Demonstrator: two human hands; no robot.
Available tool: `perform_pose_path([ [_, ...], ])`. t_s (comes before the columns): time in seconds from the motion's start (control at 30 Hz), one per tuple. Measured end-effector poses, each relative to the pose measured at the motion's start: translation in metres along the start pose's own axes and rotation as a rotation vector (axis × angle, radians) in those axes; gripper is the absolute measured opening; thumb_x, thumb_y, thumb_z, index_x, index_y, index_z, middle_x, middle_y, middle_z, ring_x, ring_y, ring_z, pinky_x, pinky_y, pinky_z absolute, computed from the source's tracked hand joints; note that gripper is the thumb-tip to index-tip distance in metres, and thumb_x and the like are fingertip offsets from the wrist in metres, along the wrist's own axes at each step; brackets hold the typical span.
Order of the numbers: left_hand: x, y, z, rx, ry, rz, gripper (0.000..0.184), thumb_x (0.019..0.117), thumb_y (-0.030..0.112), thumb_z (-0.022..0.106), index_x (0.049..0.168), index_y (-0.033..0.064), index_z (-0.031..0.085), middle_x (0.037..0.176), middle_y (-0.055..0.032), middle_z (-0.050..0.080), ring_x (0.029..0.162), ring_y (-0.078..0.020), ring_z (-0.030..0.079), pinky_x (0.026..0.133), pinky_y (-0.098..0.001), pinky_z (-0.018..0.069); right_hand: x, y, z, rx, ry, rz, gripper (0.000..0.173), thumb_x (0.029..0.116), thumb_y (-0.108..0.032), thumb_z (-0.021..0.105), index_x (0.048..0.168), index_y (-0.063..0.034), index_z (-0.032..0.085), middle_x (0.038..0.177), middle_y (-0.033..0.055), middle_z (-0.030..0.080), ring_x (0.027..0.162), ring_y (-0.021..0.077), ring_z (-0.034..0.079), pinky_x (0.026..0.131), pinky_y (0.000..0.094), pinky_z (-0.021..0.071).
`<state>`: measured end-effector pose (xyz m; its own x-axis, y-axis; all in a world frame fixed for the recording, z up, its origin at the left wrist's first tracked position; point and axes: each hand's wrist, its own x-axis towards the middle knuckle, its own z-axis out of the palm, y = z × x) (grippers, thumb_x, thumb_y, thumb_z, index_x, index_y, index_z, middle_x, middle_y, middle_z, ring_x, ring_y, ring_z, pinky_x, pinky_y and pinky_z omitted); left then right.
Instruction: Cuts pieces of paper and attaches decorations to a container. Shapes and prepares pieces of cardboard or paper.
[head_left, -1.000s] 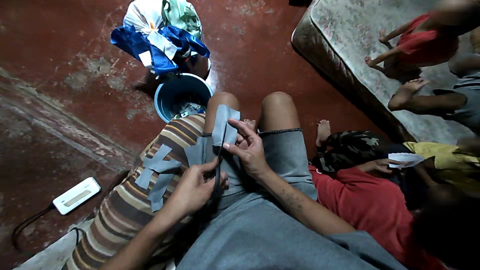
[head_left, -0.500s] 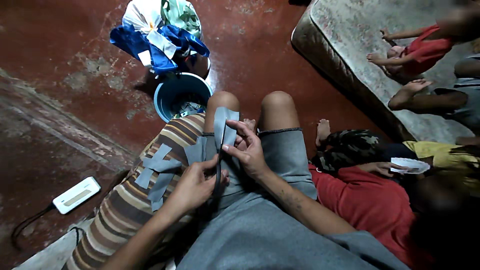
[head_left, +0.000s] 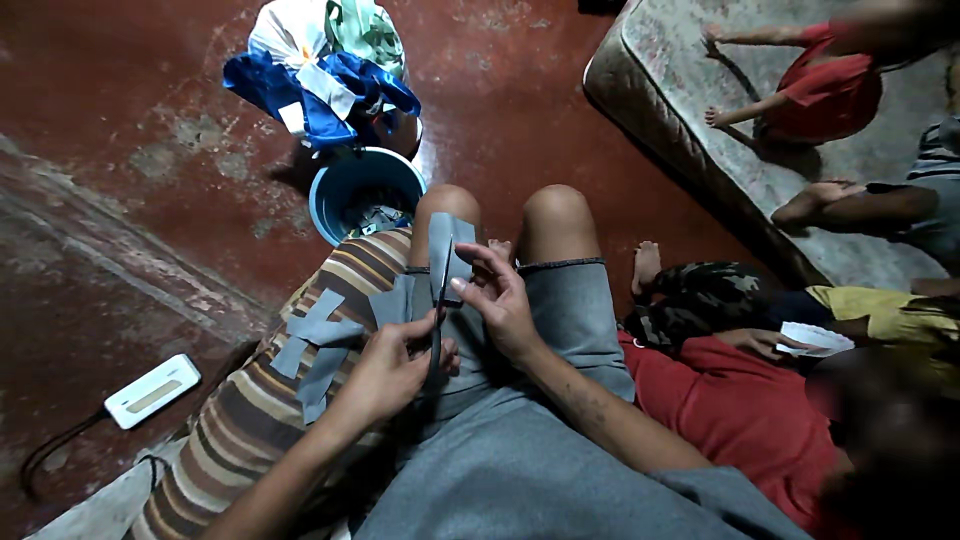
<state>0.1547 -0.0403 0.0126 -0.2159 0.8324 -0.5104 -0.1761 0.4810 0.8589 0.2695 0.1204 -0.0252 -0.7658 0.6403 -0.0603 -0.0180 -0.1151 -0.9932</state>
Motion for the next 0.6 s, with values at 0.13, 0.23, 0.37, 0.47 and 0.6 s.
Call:
perform_pose_path([
  [0.13, -0.0009, 0.0010, 0.0003, -0.010, -0.001, -0.002, 0.050, 0.0998, 0.018, 0.066, 0.146, 0.0032, 0.054, 0.102, -0.0034, 0.078, 0.090, -0.0156, 0.076, 0.087, -0.0310, 0.0637, 0.0062, -0.0013, -0.0030, -0.100, 0.054, -0.067, 0.035, 0.0936, -0.009, 0.070, 0.128, -0.0061, 0.068, 0.122, 0.0077, 0.067, 0.101, 0.0156, 0.067, 0.085, 0.0321, 0.0594],
  [0.23, 0.0001, 0.0010, -0.0004, -0.005, -0.006, 0.012, 0.050, 0.0997, 0.018, 0.066, 0.146, 0.0035, 0.054, 0.102, -0.0034, 0.078, 0.090, -0.0155, 0.076, 0.087, -0.0309, 0.0637, 0.0090, -0.0006, -0.0025, -0.040, 0.068, -0.073, 0.032, 0.0918, -0.002, 0.070, 0.124, -0.0034, 0.070, 0.118, 0.0086, 0.068, 0.101, 0.0163, 0.067, 0.087, 0.0323, 0.0591],
  [0.37, -0.0004, 0.0006, -0.0002, -0.005, -0.012, 0.018, 0.050, 0.0997, 0.018, 0.067, 0.146, 0.0034, 0.054, 0.102, -0.0031, 0.078, 0.091, -0.0154, 0.076, 0.088, -0.0306, 0.0634, 0.0100, 0.0004, -0.0012, 0.018, 0.063, -0.038, 0.035, 0.0883, 0.002, 0.071, 0.123, -0.0037, 0.071, 0.122, 0.0087, 0.066, 0.101, 0.0156, 0.066, 0.084, 0.0303, 0.0593],
  [0.47, -0.0006, 0.0008, -0.0001, -0.005, -0.007, -0.002, 0.051, 0.0996, 0.018, 0.067, 0.147, 0.0035, 0.053, 0.103, -0.0033, 0.078, 0.092, -0.0155, 0.076, 0.089, -0.0311, 0.0634, 0.0095, 0.0008, 0.0000, 0.033, 0.074, -0.014, 0.038, 0.0875, 0.003, 0.072, 0.125, -0.0045, 0.070, 0.130, 0.0096, 0.062, 0.108, 0.0172, 0.064, 0.086, 0.0303, 0.0600],
  [0.6, 0.0003, 0.0002, 0.0000, -0.002, 0.004, 0.000, 0.052, 0.0996, 0.019, 0.067, 0.147, 0.0032, 0.053, 0.105, -0.0034, 0.078, 0.093, -0.0159, 0.076, 0.089, -0.0321, 0.0637, 0.0090, 0.0018, 0.0010, 0.056, 0.091, 0.009, 0.042, 0.0866, 0.001, 0.074, 0.128, -0.0072, 0.070, 0.135, 0.0088, 0.061, 0.102, 0.0164, 0.065, 0.083, 0.0296, 0.0590],
])
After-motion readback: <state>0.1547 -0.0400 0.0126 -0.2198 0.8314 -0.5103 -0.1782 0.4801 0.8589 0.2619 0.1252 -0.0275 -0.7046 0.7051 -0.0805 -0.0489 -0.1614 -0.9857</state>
